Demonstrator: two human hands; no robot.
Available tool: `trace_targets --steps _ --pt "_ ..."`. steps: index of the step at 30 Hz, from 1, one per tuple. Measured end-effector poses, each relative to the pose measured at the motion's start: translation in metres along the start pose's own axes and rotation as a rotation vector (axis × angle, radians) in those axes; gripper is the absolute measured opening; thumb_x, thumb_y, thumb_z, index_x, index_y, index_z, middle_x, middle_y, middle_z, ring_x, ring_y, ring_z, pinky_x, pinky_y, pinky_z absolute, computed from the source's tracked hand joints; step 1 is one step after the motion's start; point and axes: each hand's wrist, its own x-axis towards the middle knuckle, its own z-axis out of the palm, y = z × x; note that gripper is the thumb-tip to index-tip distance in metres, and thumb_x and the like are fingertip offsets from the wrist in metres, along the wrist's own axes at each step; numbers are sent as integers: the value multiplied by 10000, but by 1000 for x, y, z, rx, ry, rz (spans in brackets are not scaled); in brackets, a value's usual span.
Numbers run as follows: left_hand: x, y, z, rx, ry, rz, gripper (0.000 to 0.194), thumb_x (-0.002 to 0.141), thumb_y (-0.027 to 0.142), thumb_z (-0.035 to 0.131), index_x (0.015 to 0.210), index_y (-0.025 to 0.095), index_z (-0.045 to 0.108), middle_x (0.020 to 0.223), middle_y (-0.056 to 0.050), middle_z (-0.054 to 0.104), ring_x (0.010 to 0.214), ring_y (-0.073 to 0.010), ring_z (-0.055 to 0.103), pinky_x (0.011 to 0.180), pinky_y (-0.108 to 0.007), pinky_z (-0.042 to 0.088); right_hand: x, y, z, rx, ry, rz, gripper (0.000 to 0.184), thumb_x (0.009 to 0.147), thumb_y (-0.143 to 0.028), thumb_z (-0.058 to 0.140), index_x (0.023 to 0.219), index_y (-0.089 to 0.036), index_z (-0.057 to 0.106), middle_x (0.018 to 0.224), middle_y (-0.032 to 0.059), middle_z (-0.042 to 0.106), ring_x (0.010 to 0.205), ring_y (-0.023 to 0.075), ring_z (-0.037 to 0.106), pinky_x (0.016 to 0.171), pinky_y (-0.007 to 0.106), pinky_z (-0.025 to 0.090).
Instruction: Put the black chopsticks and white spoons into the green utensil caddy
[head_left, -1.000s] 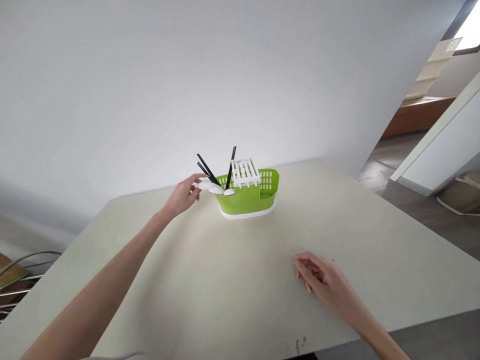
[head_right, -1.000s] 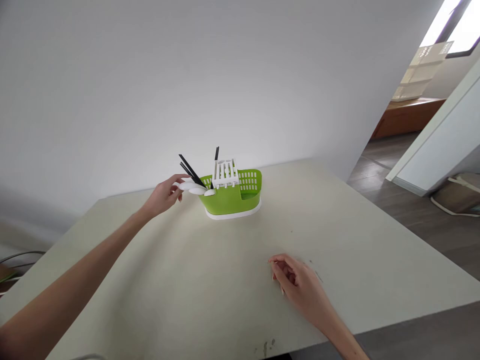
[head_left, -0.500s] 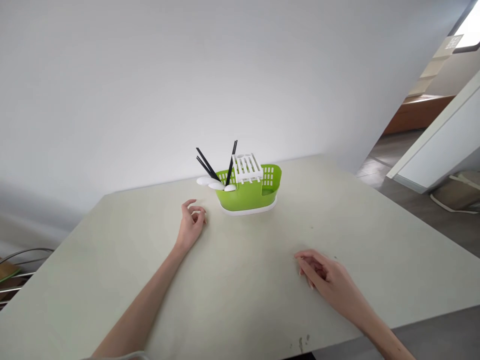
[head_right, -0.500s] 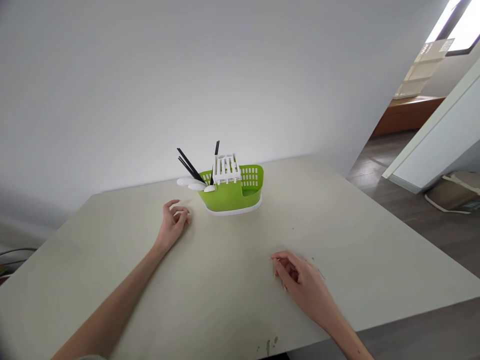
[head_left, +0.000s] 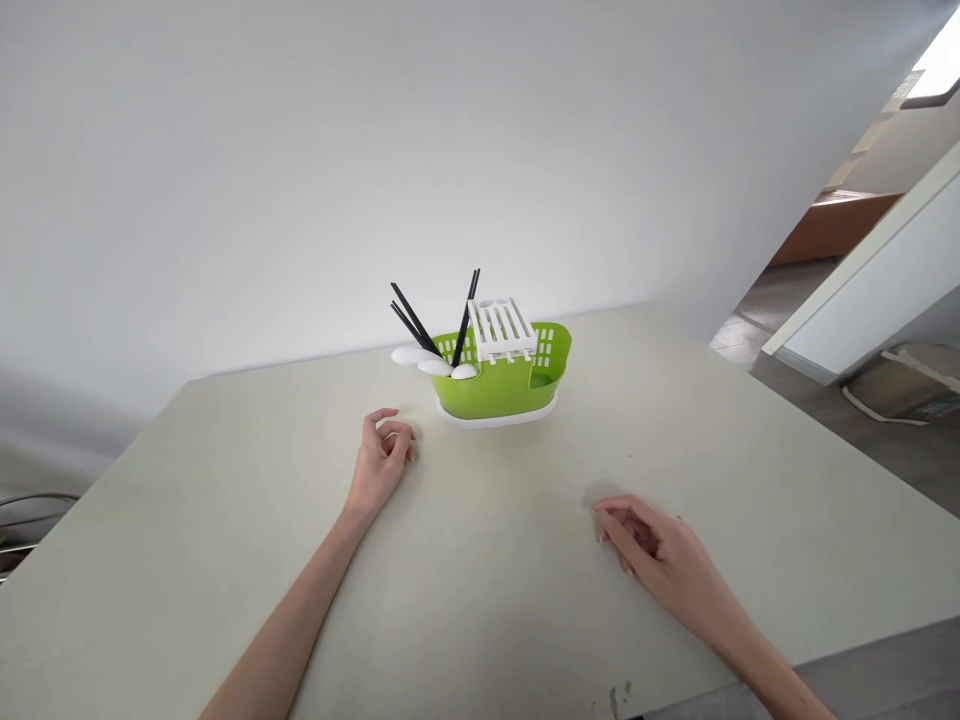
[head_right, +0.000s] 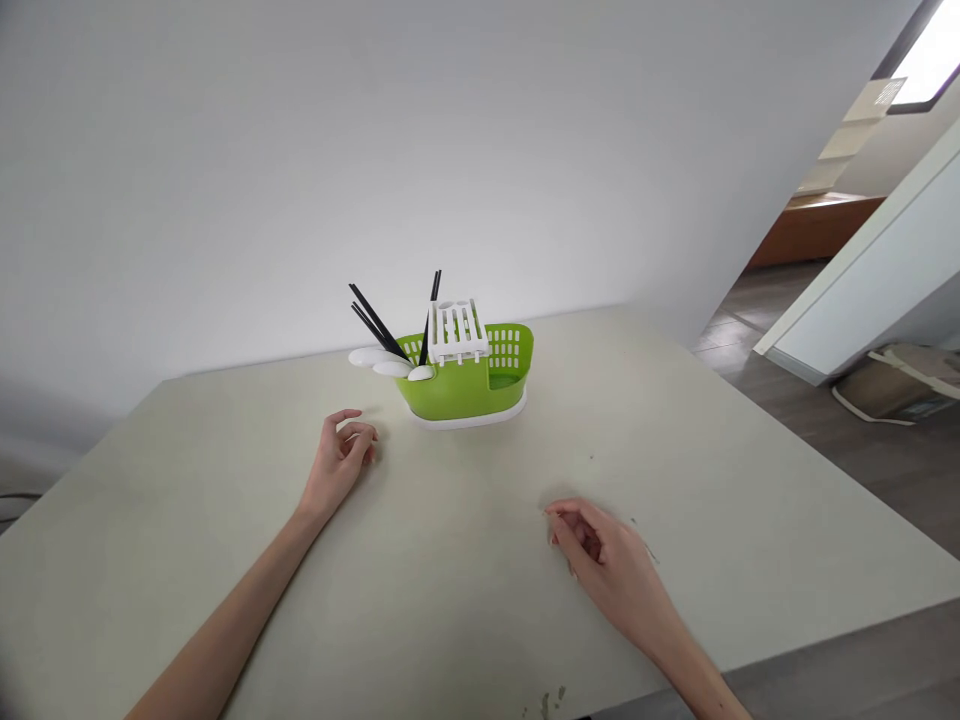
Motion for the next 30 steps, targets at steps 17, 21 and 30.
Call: trace_targets --steps 17,21,30 --pt "-6 3 0 37 -50 20 262 954 356 548 1172 232 472 843 29 621 648 -124 577 645 -269 455 80 -42 54 -454 326 -375 712 1041 -366 406 1685 -260 123 1707 219 257 729 171 665 541 339 511" --pt "-7 2 1 76 -61 28 247 964 341 525 1179 232 469 826 39 601 640 -122 565 640 -270 444 112 -47 61 -611 357 -404 736 1049 -372 385 1698 -196 83 1712 244 248 778 213 688 483 336 490" --pt "-5 -4 -4 115 -70 39 245 964 347 525 1176 233 475 818 37 603 640 -130 564 636 -277 438 126 -34 55 -818 352 -394 677 1069 -349 330 1708 -237 137 1651 207 367 1213 373 603 593 399 592"
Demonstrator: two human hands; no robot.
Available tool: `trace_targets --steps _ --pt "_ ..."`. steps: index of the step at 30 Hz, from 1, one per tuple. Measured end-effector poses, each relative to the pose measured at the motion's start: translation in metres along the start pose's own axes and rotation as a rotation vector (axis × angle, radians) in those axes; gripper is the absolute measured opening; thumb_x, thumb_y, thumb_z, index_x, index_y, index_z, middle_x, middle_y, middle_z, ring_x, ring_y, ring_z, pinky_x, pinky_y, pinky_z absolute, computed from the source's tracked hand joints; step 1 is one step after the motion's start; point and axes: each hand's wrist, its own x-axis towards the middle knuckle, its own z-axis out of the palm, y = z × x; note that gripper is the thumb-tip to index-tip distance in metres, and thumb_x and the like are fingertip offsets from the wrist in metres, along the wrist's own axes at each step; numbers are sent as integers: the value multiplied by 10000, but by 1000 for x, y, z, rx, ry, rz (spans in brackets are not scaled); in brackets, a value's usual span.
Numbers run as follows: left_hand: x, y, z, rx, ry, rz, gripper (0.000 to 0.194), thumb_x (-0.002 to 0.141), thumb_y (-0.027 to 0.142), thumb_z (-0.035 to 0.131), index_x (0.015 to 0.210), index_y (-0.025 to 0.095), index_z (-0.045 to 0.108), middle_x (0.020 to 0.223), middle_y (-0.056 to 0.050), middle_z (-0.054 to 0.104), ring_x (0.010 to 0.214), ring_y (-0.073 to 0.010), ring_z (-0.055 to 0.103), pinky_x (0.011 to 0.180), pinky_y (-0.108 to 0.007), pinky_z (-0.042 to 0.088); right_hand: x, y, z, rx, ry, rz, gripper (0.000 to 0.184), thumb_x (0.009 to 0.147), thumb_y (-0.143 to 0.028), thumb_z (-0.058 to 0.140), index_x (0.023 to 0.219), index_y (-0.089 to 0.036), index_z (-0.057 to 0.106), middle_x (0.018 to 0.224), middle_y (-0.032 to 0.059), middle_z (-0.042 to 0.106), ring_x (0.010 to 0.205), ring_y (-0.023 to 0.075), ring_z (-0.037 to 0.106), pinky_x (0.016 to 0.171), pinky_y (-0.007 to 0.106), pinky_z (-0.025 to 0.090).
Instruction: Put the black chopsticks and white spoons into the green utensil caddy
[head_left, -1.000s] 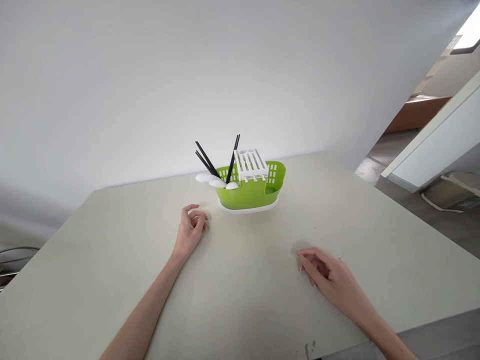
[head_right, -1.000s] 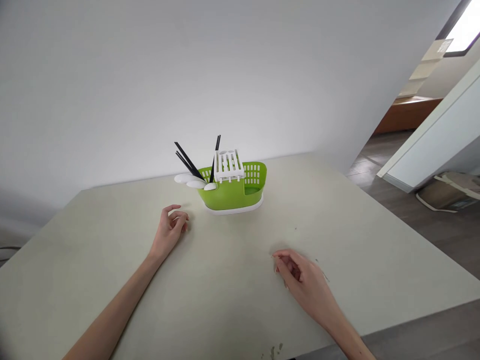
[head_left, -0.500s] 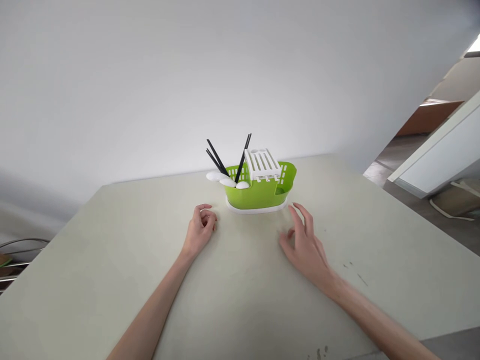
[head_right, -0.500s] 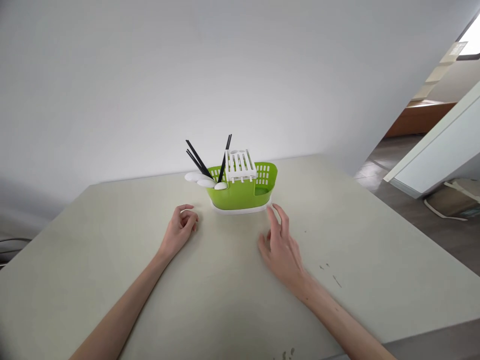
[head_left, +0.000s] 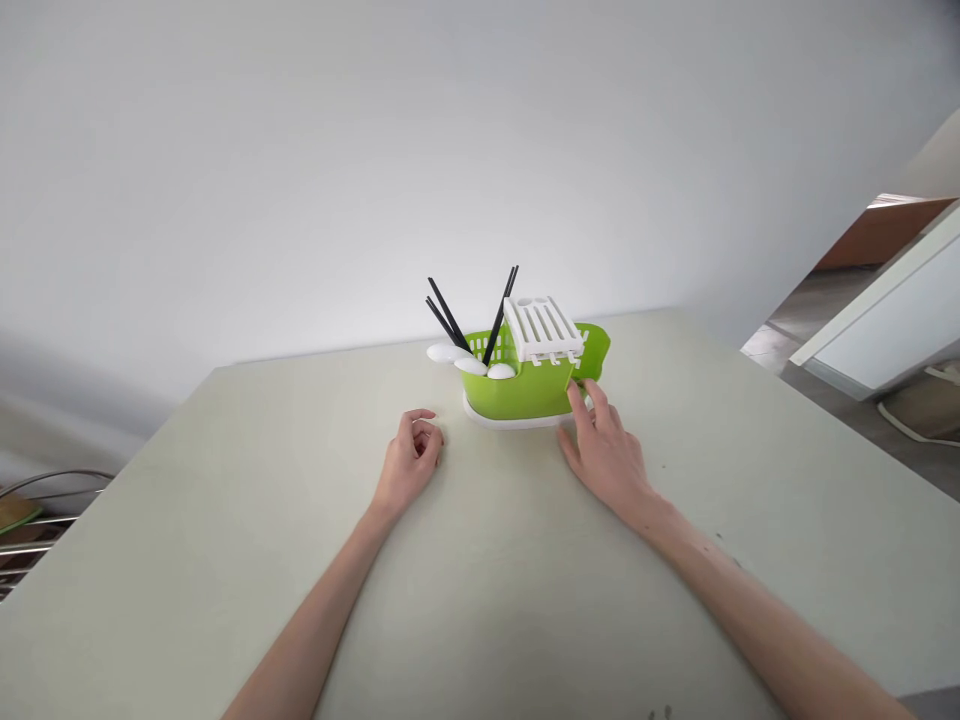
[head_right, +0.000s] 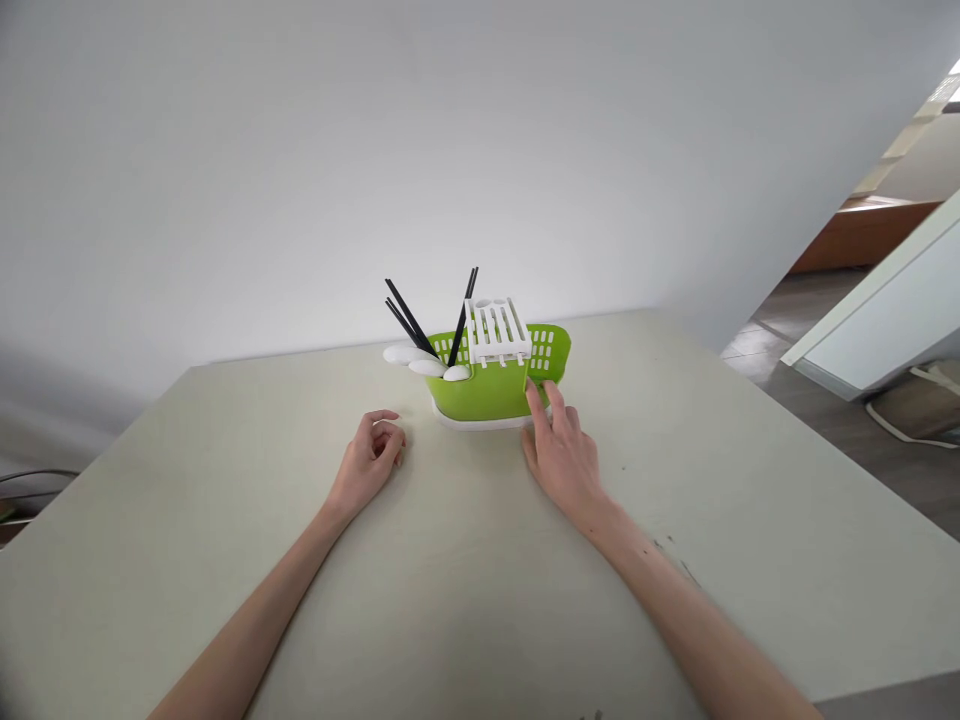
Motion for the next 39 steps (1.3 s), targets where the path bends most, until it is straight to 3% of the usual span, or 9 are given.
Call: trace_targets --steps 4,13,24,29,33,36,39 --pt "-4 -5 -5 15 -2 4 244 962 344 523 1176 234 481 802 38 595 650 -131 558 635 -271 432 0 15 2 -34 -20 31 684 1072 -390 320 1714 -241 137 1676 200 342 1214 384 593 643 442 616" --pt "-11 -8 -1 21 -2 4 235 965 342 511 1174 236 485 776 43 595 649 -133 544 619 -271 417 10 92 1 -117 -41 100 719 1058 -511 333 1693 -218 169 1726 178 273 1285 389 590 703 462 633" --pt "-19 -29 -22 14 -24 13 228 974 336 496 1180 239 491 805 37 613 646 -135 531 634 -283 411 23 122 6 -149 -90 222 812 996 -550 430 1665 -162 180 1716 241 246 1016 333 713 654 416 586" --pt "-18 -34 -25 31 -23 23 223 973 324 493 1178 236 499 800 37 619 635 -134 510 630 -284 397 23 121 12 -95 -93 332 901 935 -526 526 1680 -218 123 1747 233 155 949 310 734 680 440 592" --pt "-18 -36 -26 23 -27 28 226 970 344 506 1168 236 503 802 32 622 635 -136 510 632 -284 399 6 105 25 119 71 471 1042 876 -474 594 1693 -237 -8 1768 244 47 1163 365 715 762 482 621" --pt "-19 -36 -26 28 -29 29 230 976 361 502 1169 236 509 805 29 621 639 -139 513 637 -283 403 -10 94 32 246 131 458 1039 886 -469 594 1695 -249 -20 1773 233 17 1307 384 649 932 542 594" --pt "-21 -33 -25 56 -26 23 231 978 362 495 1170 236 518 808 25 626 646 -143 516 645 -284 409 -22 84 34 304 136 417 1004 918 -457 586 1697 -242 -11 1762 260 49 1312 396 646 1045 590 527"
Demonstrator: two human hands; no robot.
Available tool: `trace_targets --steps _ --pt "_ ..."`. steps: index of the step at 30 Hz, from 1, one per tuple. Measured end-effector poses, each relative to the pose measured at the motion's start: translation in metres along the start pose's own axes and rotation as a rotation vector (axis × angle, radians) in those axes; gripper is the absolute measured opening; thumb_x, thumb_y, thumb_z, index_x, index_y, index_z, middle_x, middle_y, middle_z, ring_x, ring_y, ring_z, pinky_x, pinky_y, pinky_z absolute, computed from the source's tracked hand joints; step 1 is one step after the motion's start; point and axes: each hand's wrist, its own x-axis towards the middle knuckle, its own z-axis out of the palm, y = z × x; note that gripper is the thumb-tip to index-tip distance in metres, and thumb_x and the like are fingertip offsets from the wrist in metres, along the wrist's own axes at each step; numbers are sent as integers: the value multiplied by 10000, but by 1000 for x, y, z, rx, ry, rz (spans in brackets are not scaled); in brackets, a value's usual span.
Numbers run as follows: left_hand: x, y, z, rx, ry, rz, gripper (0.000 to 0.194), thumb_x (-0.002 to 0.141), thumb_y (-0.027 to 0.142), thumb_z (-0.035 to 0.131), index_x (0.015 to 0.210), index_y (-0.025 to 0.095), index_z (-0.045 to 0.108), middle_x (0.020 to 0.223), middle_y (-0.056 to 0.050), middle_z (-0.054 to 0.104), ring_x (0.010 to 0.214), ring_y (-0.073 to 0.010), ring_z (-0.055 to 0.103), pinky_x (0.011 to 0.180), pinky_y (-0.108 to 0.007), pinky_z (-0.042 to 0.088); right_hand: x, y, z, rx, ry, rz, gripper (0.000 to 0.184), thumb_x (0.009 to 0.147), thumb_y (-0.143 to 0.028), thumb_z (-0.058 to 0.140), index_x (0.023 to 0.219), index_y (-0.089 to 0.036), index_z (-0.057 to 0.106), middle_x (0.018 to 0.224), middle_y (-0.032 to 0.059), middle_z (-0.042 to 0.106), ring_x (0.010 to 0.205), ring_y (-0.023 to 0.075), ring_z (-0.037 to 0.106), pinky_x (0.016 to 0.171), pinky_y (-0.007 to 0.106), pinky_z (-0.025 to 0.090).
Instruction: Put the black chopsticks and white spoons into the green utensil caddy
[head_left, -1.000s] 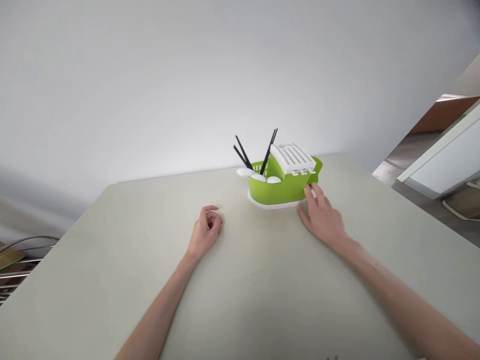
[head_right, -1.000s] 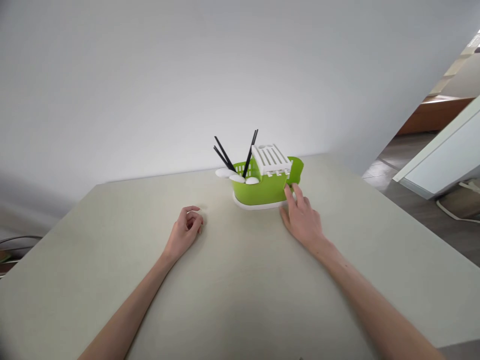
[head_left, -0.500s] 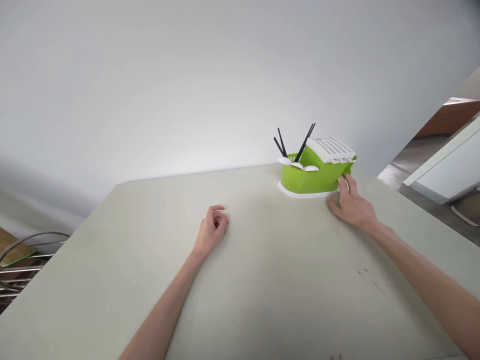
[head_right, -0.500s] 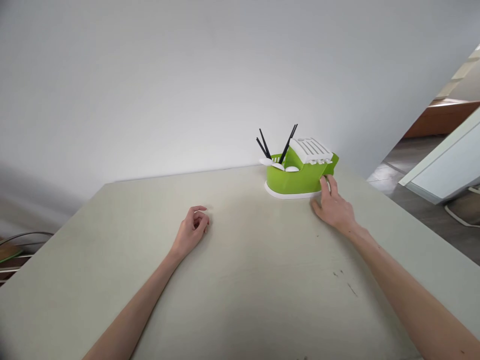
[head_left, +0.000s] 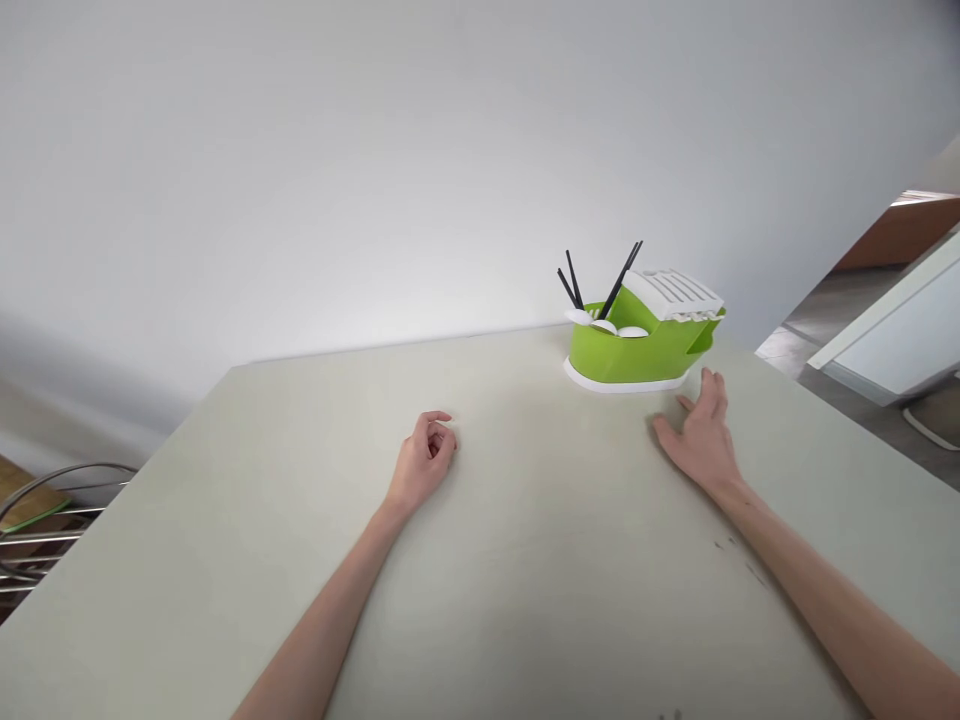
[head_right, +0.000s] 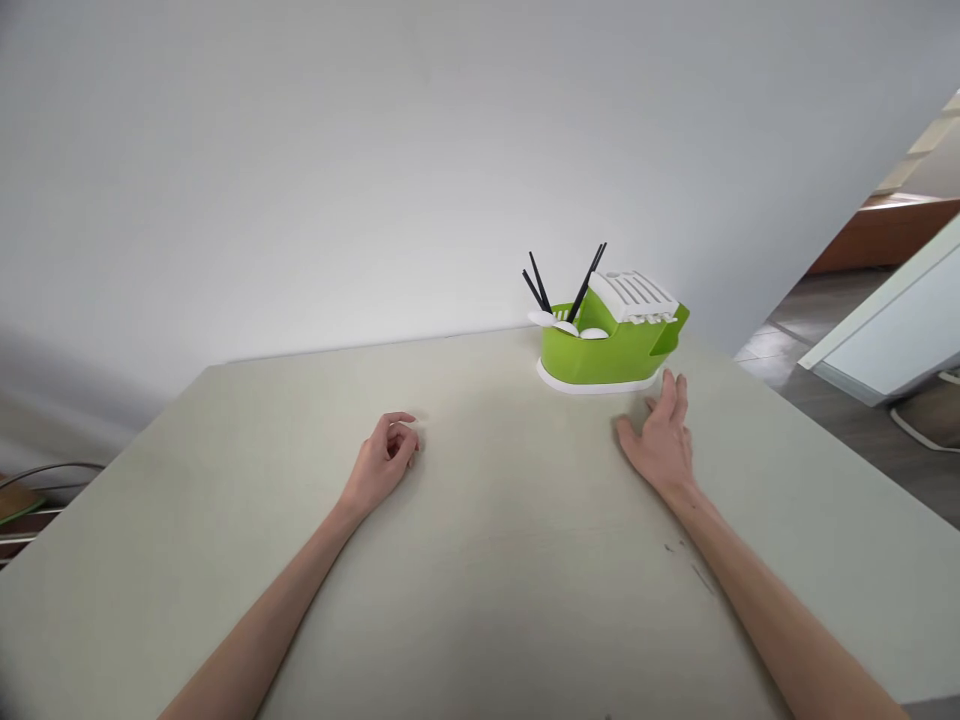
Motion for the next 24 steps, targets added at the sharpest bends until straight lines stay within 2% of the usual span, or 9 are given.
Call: trace_targets --steps 5,8,10,12,13,15,20,24 --pt "-1 4 0 20 5 -3 225 975 369 499 1155 239 535 801 24 641 636 -144 518 633 -284 413 -28 -27 5 23 -51 -107 923 968 -424 550 1692 -261 1 1742 252 170 1349 391 615 1112 660 432" --pt "-1 4 0 27 7 -6 224 978 375 504 1149 236 540 795 26 642 634 -141 514 629 -283 417 -45 -51 16 39 -94 -225 854 1001 -382 502 1698 -242 28 1741 229 220 1448 371 524 1134 623 429" --pt "-1 4 0 31 5 -5 219 979 377 506 1142 237 544 791 28 639 641 -142 517 636 -284 421 -54 -68 26 -16 -123 -305 741 1026 -354 450 1691 -223 150 1708 196 338 1520 345 436 1187 597 390" --pt "-1 4 -1 38 0 -10 218 981 378 505 1143 239 548 794 27 642 651 -144 521 643 -285 424 -60 -84 37 -106 -169 -386 590 1056 -319 365 1633 -198 354 1651 174 455 1551 331 389 1238 592 325" --pt "-1 4 -1 44 -3 -17 220 982 381 505 1145 240 550 798 26 645 654 -145 521 644 -286 424 -62 -91 42 -150 -195 -421 548 1069 -313 328 1590 -183 443 1647 173 464 1562 338 367 1252 596 300" --pt "0 5 -1 57 -8 -32 224 983 386 508 1147 241 552 803 23 648 663 -147 521 642 -285 422 -64 -102 51 -198 -230 -469 542 1087 -322 290 1550 -159 519 1663 173 443 1572 354 346 1265 598 276" --pt "0 4 -2 61 -12 -41 225 983 393 510 1142 241 560 796 20 643 662 -150 511 627 -284 412 -64 -112 57 -157 -259 -499 556 1103 -382 281 1576 -208 515 1690 122 415 1589 329 318 1279 601 266" --pt "0 4 -2 66 -13 -33 214 979 388 516 1127 243 570 794 21 644 662 -148 513 630 -283 415 -64 -110 54 -162 -285 -492 572 1105 -388 282 1571 -164 526 1701 143 389 1591 332 315 1292 580 259"
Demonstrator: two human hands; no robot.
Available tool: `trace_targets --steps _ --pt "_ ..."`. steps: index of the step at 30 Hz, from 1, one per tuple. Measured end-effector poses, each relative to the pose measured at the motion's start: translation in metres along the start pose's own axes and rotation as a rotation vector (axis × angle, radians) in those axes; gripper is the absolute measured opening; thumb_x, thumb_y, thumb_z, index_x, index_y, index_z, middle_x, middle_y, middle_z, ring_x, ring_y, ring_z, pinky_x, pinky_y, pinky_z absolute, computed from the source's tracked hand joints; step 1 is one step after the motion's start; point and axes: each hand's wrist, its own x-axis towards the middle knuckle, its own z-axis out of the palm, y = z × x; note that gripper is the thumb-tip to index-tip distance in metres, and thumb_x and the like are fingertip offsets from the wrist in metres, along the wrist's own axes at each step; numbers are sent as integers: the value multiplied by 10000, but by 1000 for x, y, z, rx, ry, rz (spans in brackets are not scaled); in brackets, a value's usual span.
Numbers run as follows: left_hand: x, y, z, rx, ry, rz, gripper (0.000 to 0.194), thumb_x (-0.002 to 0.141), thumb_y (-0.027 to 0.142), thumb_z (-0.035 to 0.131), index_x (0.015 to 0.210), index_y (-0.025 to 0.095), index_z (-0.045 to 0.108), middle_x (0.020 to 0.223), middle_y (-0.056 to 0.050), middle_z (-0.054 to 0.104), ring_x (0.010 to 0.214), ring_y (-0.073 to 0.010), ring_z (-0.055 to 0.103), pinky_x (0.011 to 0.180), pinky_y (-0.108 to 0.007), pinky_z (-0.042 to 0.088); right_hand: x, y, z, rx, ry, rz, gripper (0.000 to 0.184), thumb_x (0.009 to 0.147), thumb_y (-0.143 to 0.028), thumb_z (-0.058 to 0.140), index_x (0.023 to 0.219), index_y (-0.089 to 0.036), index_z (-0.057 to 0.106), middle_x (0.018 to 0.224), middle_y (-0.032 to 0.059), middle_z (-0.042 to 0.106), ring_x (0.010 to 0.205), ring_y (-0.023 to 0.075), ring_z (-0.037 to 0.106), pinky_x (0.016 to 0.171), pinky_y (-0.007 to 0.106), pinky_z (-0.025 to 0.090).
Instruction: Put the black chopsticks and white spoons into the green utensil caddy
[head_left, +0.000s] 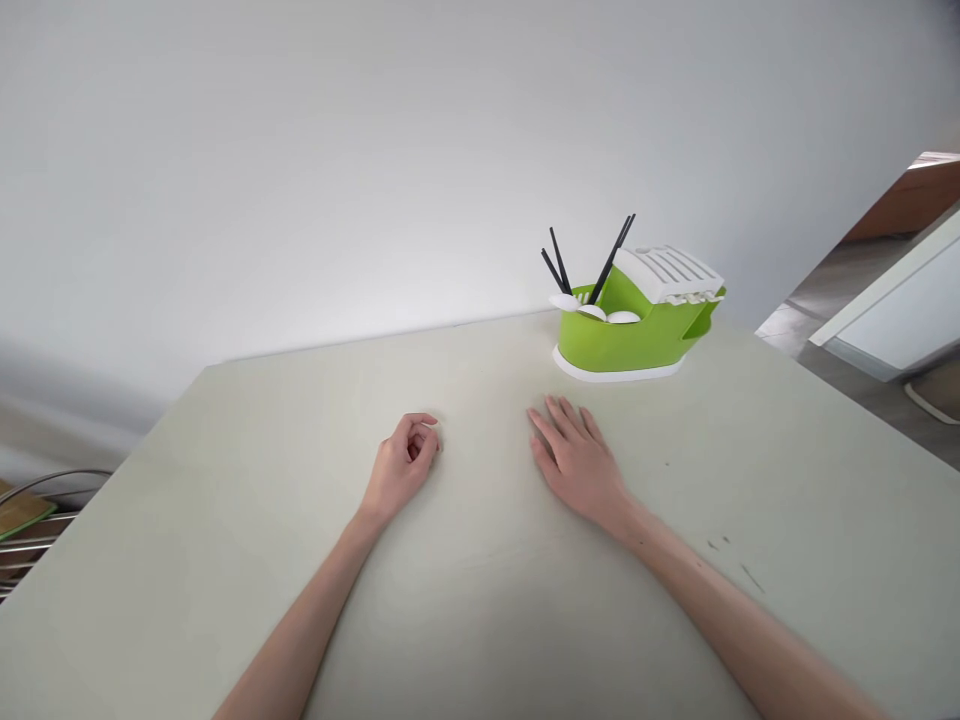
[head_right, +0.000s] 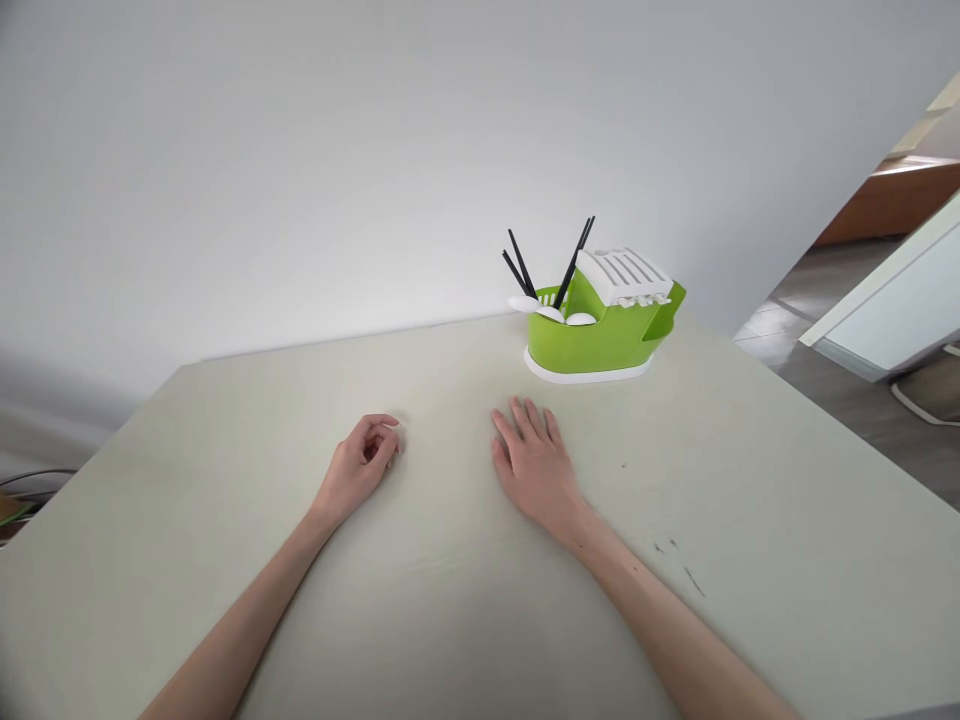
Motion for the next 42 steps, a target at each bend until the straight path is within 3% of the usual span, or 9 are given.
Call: trace_targets --steps 23,33,42 --pt "-2 3 0 26 -14 20 270 1011 469 502 1096 247 631 792 5 677 655 -152 529 618 -280 417 -1 1 -4 30 -2 -11 526 1101 -375 330 1542 -206 561 1687 96 425 1587 289 336 1293 553 295" --pt "-3 7 -1 49 -45 -6 400 1015 521 502 816 219 673 704 7 629 578 -130 441 569 -277 352 -2 4 -4 58 2 -23 521 1097 -377 332 1536 -218 562 1674 77 449 1581 289 349 1290 559 299" --pt "-4 6 1 33 -51 3 407 1009 512 499 819 207 690 714 8 632 604 -130 443 596 -275 350 -3 6 -5 78 -14 -21 518 1093 -380 349 1535 -217 566 1670 74 455 1583 284 345 1293 555 302"
